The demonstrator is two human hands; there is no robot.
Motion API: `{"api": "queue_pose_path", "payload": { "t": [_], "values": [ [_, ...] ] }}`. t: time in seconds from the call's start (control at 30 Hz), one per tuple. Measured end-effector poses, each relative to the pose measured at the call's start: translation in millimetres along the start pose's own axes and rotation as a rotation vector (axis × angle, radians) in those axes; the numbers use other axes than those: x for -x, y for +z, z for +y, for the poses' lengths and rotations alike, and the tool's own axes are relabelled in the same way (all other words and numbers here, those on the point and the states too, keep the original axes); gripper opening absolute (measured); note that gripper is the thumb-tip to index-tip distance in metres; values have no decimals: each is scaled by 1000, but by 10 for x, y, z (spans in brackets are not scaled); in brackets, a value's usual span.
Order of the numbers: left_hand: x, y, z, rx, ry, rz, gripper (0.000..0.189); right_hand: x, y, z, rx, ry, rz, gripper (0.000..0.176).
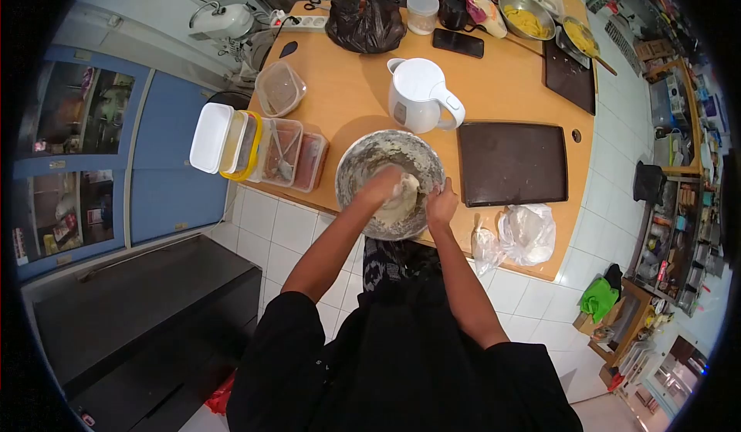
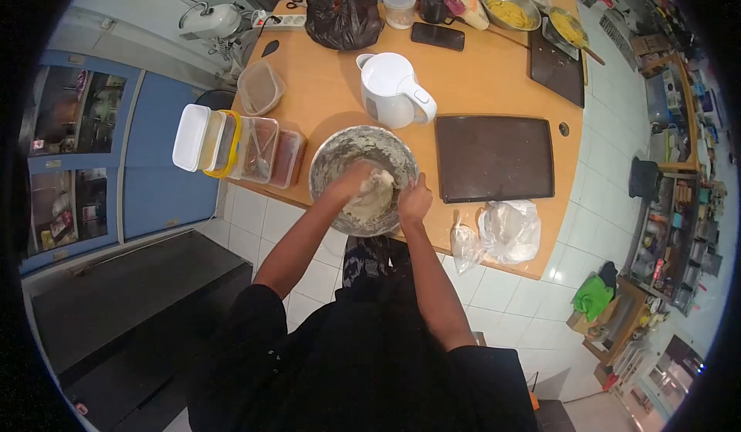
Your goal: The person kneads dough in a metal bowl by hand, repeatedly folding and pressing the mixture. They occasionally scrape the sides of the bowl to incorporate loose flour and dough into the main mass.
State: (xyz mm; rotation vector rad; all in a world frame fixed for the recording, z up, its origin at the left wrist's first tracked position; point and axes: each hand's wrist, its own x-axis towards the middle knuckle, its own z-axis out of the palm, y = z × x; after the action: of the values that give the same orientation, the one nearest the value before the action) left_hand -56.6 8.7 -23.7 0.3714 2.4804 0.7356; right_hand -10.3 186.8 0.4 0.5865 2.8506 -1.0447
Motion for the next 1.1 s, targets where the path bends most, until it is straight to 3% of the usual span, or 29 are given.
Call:
{"api": "queue_pose_path", "payload": {
  "t": [0.07,0.17,0.27,0.47,0.57,0.63,0.7,0.77,0.87,0.97,1.1],
  "values": [
    [312,-12,356,-196,-123,256,25,-7,-11,-27,-8,19,-8,21],
    [686,-286,529,-292,14,169,28,-31,28,-40,62,-9,1,20],
    [959,-155,422,-306,14,20,36,-31,29,-65,38,-12,17,19],
    [1301,-87,421,-234,19,-27,43,-33,26,-29,-33,1,-38,19],
    [1119,-408,676,125,-325,-149,42,-28,19,-41,-9,5,-33,20],
    [718,-180,362,-111,-370,-131,38,-21,3,-53,-23,-7,-26,19],
    [403,92,69,-350,-254,6,33,-12,7,-20,-72,-27,-32,19],
    [194,223,-36,-584,29,271,28,-57,41,57,-154,-60,-47,22],
    [69,295,-34,66,182,331,18,-146,-11,104,-399,-55,-163,30],
    [-21,310,-31,457,78,66,19,-222,2,123,-620,-62,-242,36],
    [-102,564,-126,451,-35,5,29,-134,62,194,-754,-42,-205,41]
  ]
}}
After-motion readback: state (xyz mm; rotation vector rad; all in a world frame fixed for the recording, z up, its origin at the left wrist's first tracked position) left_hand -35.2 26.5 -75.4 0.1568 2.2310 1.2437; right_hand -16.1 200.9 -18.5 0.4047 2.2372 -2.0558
